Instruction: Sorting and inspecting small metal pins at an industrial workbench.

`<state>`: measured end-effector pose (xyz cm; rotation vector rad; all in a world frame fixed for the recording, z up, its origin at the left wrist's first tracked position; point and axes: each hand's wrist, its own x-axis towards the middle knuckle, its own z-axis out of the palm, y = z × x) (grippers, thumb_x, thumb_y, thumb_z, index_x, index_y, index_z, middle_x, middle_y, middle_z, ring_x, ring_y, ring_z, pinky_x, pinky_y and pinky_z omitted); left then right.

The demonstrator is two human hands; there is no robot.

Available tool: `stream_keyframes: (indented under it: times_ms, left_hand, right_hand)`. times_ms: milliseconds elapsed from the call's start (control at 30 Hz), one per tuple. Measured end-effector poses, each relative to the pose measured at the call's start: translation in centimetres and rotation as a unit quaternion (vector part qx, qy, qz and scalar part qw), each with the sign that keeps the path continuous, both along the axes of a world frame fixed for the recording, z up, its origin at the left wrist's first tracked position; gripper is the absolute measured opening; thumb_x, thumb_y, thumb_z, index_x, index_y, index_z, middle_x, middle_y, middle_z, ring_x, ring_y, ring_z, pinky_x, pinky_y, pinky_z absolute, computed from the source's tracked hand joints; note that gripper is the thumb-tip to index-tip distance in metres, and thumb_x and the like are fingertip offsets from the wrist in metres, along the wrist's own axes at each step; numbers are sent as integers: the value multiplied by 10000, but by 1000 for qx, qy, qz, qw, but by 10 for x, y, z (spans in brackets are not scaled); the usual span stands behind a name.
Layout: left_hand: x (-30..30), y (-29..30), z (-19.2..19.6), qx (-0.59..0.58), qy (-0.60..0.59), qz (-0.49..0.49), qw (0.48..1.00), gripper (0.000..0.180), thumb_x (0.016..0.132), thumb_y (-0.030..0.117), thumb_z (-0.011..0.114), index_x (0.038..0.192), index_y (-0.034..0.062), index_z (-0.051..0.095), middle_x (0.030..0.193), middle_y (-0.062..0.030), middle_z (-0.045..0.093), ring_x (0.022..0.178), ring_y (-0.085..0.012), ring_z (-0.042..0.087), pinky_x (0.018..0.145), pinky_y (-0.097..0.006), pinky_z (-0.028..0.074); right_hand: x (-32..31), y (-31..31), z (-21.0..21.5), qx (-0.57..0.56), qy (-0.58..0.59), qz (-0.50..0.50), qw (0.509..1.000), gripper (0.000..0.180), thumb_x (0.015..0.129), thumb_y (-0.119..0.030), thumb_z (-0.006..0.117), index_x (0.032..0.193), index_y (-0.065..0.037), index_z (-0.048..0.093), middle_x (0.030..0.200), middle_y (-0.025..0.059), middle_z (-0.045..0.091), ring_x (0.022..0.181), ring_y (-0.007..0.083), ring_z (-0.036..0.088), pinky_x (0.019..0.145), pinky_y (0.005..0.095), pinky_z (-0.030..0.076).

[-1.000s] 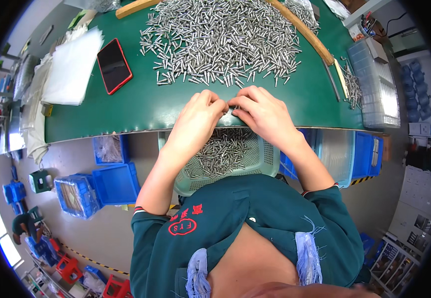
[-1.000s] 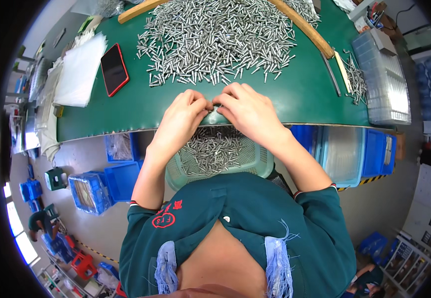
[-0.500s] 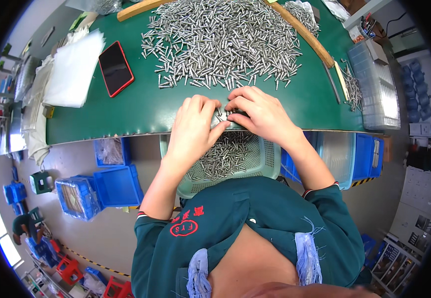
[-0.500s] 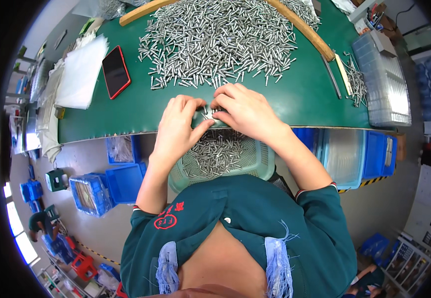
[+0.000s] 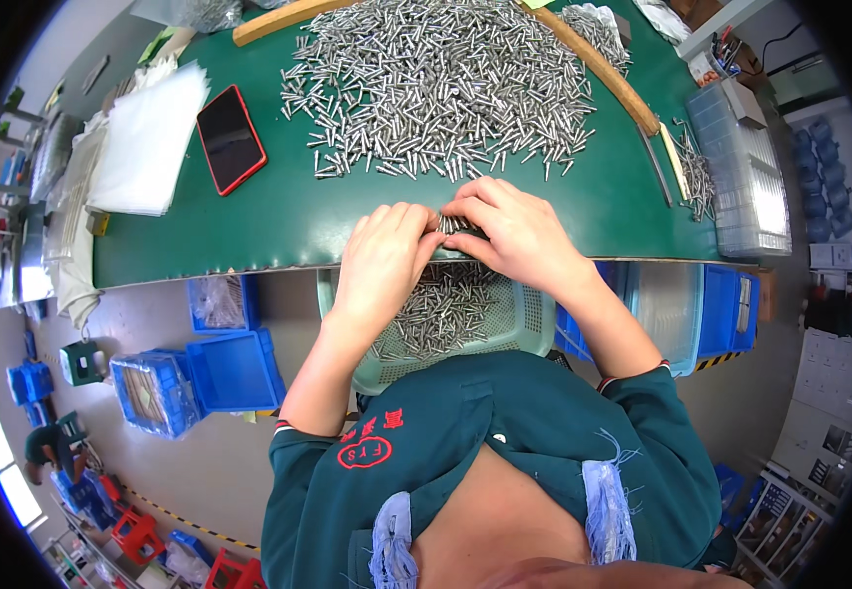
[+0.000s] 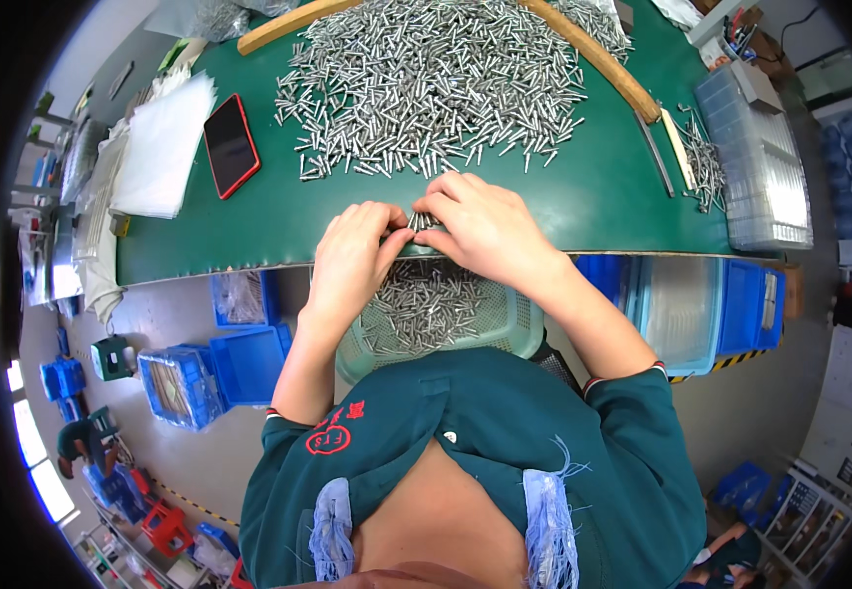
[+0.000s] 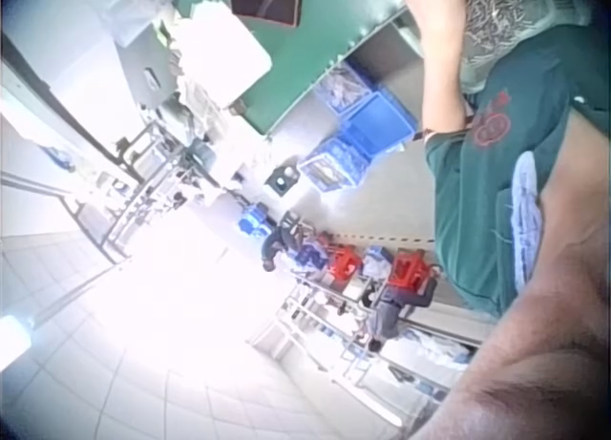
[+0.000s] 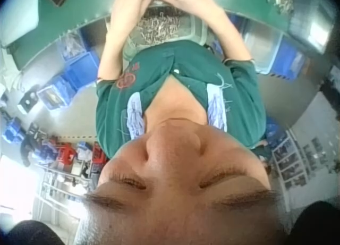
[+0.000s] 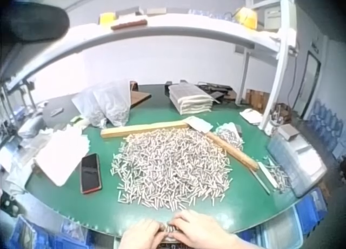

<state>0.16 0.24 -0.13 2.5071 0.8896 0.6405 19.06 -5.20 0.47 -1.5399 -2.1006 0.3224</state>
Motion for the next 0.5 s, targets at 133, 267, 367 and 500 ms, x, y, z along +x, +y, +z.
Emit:
stream_keyframes:
  times_ms: [133, 267, 367, 500]
  left_hand:
    - [-4, -4, -2, -19, -82, 41, 996, 117, 869, 92, 644, 954, 18, 610, 821, -64, 645, 713, -201, 612, 657, -311, 477]
    - [-14, -18, 4, -488, -181, 15, 854, 201, 969, 134, 526, 1066, -9, 630, 930, -97, 709, 759, -93, 646, 694, -238, 518]
    - [-17, -24, -14, -664, -153, -45, 731, 324, 1000, 201, 483, 1182, -48, 583, 1048, -147, 682, 910, -181, 672, 795, -283, 541]
    - [-14, -24, -32, -810, -303, -55, 499, 377, 994, 191, 481, 1226, -105, 502, 1201, -252, 593, 1091, -337, 619, 952, -421, 520]
  right_hand:
    - [-3, 2, 1, 48, -26, -13, 998, 282, 762, -268, 735, 991, -122, 662, 961, 14, 584, 868, 206, 597, 716, 336, 512]
    - [-3, 2, -7, 72, -55, -21, 996, 212, 750, -253, 745, 931, -157, 691, 919, -25, 602, 806, 167, 592, 663, 304, 514]
    - [-3, -2, -6, 60, -49, -22, 997, 183, 751, -245, 743, 907, -161, 696, 901, -41, 609, 794, 162, 590, 648, 305, 516]
    - [-3, -14, 3, 27, -45, 7, 999, 180, 755, -235, 737, 912, -156, 695, 916, -40, 620, 793, 165, 592, 636, 305, 514]
